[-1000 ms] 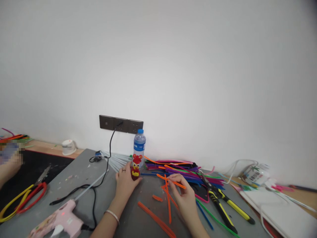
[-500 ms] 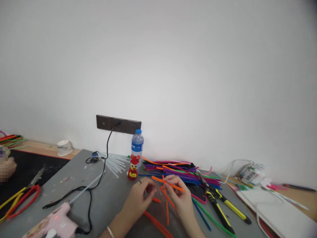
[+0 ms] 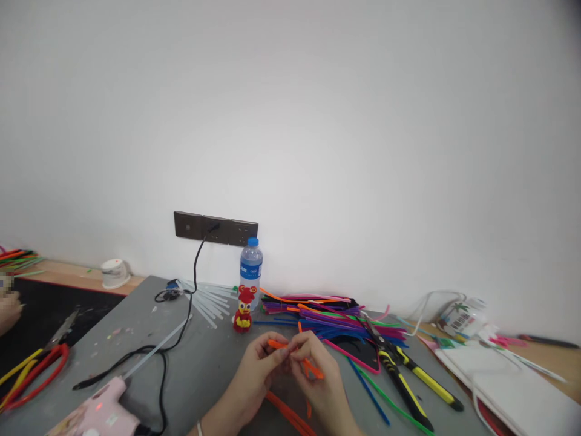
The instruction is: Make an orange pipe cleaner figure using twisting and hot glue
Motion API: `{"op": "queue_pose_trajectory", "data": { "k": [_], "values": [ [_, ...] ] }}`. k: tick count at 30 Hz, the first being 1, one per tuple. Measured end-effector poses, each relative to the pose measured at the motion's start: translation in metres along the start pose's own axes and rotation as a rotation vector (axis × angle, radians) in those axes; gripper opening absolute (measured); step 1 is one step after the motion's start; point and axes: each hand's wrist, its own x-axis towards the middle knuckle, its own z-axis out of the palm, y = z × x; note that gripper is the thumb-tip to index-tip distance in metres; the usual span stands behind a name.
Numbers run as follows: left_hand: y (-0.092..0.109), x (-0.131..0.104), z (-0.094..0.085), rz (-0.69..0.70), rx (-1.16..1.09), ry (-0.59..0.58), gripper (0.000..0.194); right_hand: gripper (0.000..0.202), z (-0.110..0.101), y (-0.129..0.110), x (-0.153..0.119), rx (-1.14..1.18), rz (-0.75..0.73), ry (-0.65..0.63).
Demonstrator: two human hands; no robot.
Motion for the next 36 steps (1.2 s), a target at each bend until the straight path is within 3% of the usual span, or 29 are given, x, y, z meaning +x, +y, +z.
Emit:
{"op": "queue_pose_trajectory", "data": {
  "k": [6,15,19,24,36],
  "values": [
    [0.005,-0.002,0.001,-0.096,-0.157,0.138,0.036,0.022,-0.001,-0.007,0.003,0.045,0.03,0.057],
    [0.005,-0.002,0.0,-0.078,-0.116,0.075,0.028,0.017,-0.001,-0.009,0.004,0.008,0.025,0.032],
    [0.008,-0.004,0.001,-0.081,-0.09,0.063,0.028,0.012,-0.004,-0.008,0.004,0.05,0.183,0.042],
    [0.01,-0.006,0.002,-0.112,0.007,-0.046,0.029,0.015,-0.009,-0.003,0.003,0.283,0.364,0.048],
    [0.014,-0.006,0.0,-0.098,0.168,-0.1,0.032,0.019,-0.019,-0.002,0.007,0.417,0.35,-0.025]
  ]
}}
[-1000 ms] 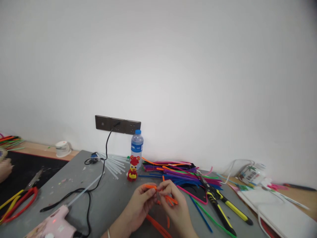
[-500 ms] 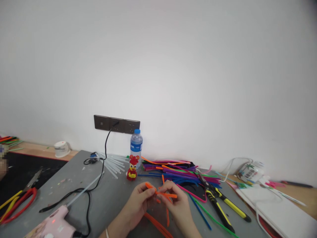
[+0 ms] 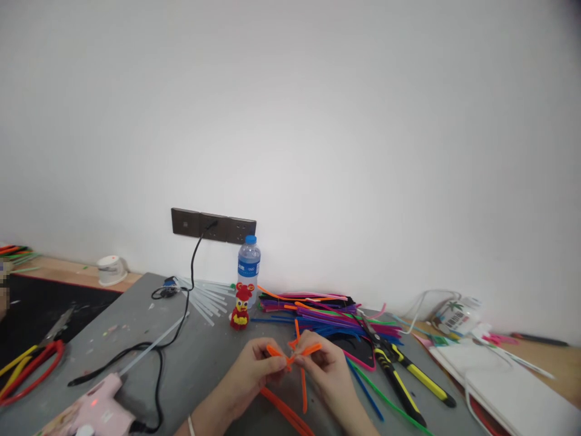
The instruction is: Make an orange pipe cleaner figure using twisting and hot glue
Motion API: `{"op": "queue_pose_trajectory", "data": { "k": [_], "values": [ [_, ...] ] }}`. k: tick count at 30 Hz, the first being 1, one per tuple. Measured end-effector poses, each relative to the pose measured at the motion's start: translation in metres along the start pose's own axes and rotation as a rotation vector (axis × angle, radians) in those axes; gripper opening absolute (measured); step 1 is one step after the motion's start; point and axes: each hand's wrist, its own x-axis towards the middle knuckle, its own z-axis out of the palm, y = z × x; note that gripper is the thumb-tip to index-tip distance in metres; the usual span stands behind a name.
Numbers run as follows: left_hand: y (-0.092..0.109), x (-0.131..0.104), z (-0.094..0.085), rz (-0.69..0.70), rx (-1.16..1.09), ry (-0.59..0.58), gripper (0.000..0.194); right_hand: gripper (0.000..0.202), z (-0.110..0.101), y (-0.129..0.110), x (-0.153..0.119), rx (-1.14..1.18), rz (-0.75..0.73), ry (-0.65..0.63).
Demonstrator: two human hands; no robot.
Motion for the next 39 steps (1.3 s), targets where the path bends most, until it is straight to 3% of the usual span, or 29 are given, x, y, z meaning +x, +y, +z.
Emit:
{"op": "queue_pose_trajectory", "data": {
  "k": [4,10,17,19,22,28,34,39],
  "values": [
    [-0.001,-0.002,-0.002,-0.033,0.114,-0.067,0.032,0.021,-0.004,-0.002,-0.001,-0.025,0.011,-0.071],
    [-0.003,-0.01,-0.003,-0.188,0.337,-0.192,0.028,0.024,-0.006,-0.018,-0.002,0.023,0.128,-0.358],
    [0.002,-0.015,-0.004,-0.242,0.394,-0.34,0.028,0.015,-0.001,-0.024,-0.004,0.029,0.231,-0.521],
    [0.002,-0.014,-0.003,-0.266,0.384,-0.343,0.028,0.017,-0.002,-0.02,-0.004,-0.001,0.258,-0.493],
    [0.003,-0.01,0.0,-0.282,0.327,-0.26,0.025,0.023,-0.004,-0.014,-0.001,0.047,0.261,-0.384],
    [-0.001,-0.001,-0.002,-0.095,0.271,-0.097,0.037,0.025,-0.002,-0.014,0.006,0.058,0.199,-0.15],
    [-0.004,-0.001,-0.003,-0.078,0.299,-0.051,0.043,0.028,0.003,-0.006,0.006,0.047,0.079,-0.105],
    [-0.004,0.0,-0.001,-0.086,0.329,-0.051,0.047,0.025,0.005,0.003,0.005,0.041,0.124,-0.058]
  ]
}}
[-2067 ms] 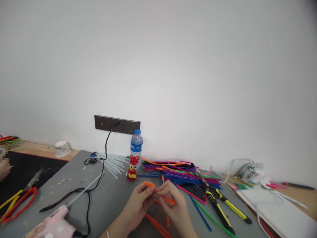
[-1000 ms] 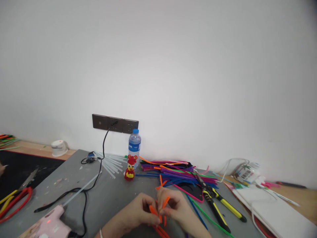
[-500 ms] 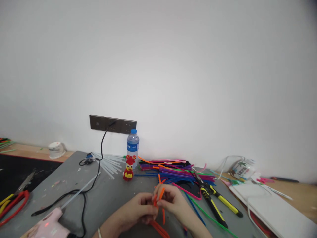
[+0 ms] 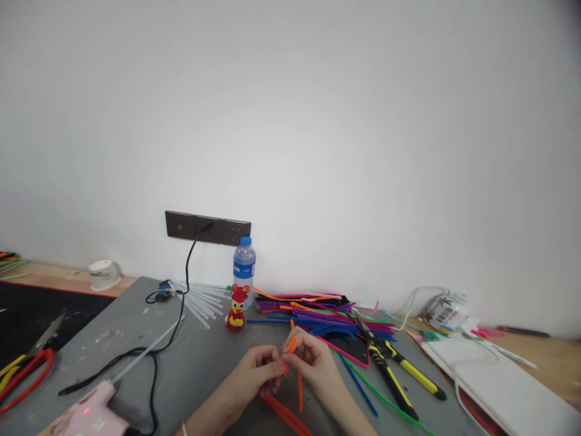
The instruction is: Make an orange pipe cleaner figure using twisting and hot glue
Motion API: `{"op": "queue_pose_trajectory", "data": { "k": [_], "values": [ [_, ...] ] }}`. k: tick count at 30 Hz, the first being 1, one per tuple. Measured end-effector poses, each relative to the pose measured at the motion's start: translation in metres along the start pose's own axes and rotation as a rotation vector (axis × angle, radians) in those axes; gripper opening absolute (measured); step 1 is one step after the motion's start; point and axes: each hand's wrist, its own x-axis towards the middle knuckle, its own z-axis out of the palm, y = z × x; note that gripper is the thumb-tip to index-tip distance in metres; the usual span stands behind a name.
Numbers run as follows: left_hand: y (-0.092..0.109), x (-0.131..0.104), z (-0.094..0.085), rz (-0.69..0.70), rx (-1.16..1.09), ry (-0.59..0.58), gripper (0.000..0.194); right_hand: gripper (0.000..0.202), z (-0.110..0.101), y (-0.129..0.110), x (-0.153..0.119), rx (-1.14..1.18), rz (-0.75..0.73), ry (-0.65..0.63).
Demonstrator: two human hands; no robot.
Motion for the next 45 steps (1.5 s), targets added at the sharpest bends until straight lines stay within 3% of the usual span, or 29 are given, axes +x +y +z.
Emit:
{"op": "queue_pose_trajectory", "data": {
  "k": [5,10,14,19,29,39,45],
  "values": [
    [-0.003,0.001,0.0,0.158,0.144,-0.021,0.047,0.028,0.0,0.004,0.001,0.033,0.082,0.028],
    [-0.005,-0.005,-0.002,0.388,0.698,0.141,0.022,0.03,0.0,0.007,0.002,-0.004,0.099,0.087],
    [-0.007,-0.007,-0.003,0.399,0.88,0.17,0.014,0.033,0.001,0.011,0.002,0.0,0.096,0.129],
    [-0.007,-0.005,0.002,0.396,0.919,0.219,0.018,0.036,0.002,0.017,0.002,0.037,0.133,0.128],
    [-0.012,0.0,0.003,0.327,0.689,0.227,0.038,0.034,0.004,0.014,0.002,0.076,0.162,0.21],
    [-0.005,-0.006,0.005,0.483,0.883,0.28,0.038,0.032,0.007,0.015,0.002,0.093,0.154,0.235],
    [-0.005,-0.005,0.003,0.491,0.899,0.294,0.038,0.032,0.01,0.014,0.0,0.111,0.152,0.244]
  ]
}}
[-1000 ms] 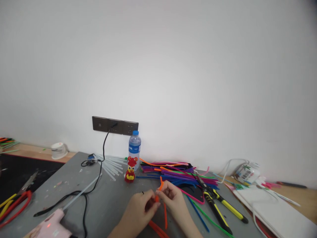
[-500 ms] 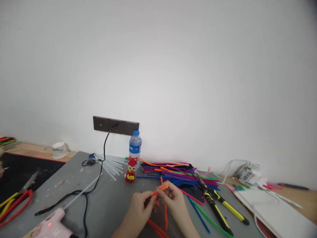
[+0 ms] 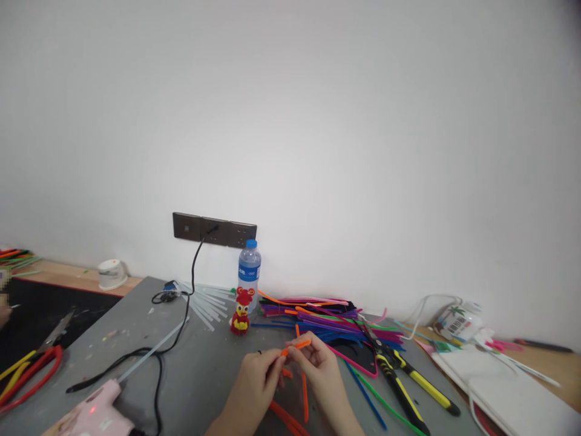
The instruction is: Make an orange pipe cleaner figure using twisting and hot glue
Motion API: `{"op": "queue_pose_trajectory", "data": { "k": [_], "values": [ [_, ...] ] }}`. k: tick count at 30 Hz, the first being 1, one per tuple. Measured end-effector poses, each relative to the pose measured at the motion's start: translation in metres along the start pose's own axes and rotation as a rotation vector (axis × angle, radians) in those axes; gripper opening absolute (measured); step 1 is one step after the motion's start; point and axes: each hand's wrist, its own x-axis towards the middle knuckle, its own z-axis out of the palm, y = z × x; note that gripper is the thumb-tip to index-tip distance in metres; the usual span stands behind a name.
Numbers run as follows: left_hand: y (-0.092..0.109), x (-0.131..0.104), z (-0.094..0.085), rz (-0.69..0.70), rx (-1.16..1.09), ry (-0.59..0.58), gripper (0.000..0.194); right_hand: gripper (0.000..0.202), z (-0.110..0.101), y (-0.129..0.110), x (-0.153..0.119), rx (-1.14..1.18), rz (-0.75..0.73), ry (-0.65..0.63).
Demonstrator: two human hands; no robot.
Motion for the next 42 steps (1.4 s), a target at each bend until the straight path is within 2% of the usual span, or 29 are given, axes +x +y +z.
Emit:
{"op": "queue_pose_trajectory", "data": {
  "k": [12,18,27,31,34,37,40,42],
  "values": [
    [-0.002,-0.001,-0.001,0.07,-0.031,0.039,0.037,0.026,-0.001,-0.003,-0.001,0.027,-0.017,-0.014],
    [0.0,-0.002,-0.001,0.08,-0.043,0.068,0.038,0.029,-0.001,-0.007,-0.001,0.024,-0.002,0.019],
    [0.001,-0.001,-0.002,-0.006,-0.051,0.047,0.034,0.033,-0.004,-0.002,0.001,0.129,0.087,0.058],
    [-0.001,0.001,-0.001,-0.058,-0.017,0.005,0.022,0.035,-0.005,0.0,0.002,0.168,0.114,0.078],
    [-0.001,0.002,0.0,-0.107,-0.103,-0.032,0.024,0.034,-0.01,0.001,0.003,0.141,0.081,0.052],
    [-0.005,0.003,0.003,-0.152,-0.32,-0.056,0.025,0.033,-0.014,-0.001,0.005,0.12,0.062,0.008],
    [-0.012,0.003,0.009,-0.194,-0.548,-0.029,0.038,0.035,-0.016,-0.003,0.006,0.11,0.049,-0.045],
    [-0.016,0.004,0.011,-0.227,-0.627,0.004,0.04,0.037,-0.015,-0.006,0.006,0.078,0.039,-0.061]
  ]
}}
